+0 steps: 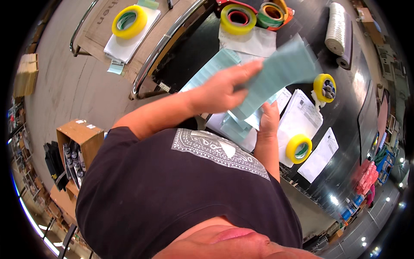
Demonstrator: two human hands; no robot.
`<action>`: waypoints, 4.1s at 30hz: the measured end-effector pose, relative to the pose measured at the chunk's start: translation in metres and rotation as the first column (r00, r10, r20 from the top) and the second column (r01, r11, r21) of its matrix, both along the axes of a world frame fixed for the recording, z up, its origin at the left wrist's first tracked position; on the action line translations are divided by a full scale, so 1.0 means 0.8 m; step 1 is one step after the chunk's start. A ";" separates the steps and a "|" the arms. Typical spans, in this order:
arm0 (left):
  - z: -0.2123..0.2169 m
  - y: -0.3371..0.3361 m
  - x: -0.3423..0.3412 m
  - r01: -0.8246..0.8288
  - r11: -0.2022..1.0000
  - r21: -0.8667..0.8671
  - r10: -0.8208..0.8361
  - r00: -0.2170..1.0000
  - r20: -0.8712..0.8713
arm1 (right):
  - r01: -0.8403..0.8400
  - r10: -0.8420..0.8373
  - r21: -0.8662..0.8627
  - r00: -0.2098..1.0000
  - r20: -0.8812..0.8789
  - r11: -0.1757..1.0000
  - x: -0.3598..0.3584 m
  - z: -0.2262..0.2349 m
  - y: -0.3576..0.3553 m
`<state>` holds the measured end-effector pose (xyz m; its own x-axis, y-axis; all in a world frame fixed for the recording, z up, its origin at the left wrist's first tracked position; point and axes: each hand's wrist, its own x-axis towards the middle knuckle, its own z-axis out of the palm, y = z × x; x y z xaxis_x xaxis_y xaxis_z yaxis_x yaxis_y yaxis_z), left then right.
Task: The person handles light blue face masks and shipping labels at a packing table, placing masks into white poly mailers and arranging them with yellow tape rolls. Another person works nearby with similar materials.
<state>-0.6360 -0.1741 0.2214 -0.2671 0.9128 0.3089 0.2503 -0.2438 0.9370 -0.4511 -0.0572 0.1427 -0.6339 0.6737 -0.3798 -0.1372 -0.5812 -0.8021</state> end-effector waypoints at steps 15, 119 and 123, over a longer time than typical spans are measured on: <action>-0.016 0.037 0.068 0.045 0.843 -0.537 -0.223 0.936 -0.272 | 0.117 -0.122 0.132 0.992 0.028 0.984 0.014 0.032 -0.009; -0.010 0.263 -0.159 -0.003 1.000 -0.031 -0.024 0.550 -0.835 | -0.337 -0.377 0.850 0.785 0.492 0.405 0.016 0.020 0.056; -0.028 0.123 -0.145 -0.115 0.934 -0.337 -0.088 0.843 -0.531 | -0.617 -0.327 0.667 0.583 0.744 0.417 0.010 0.020 0.043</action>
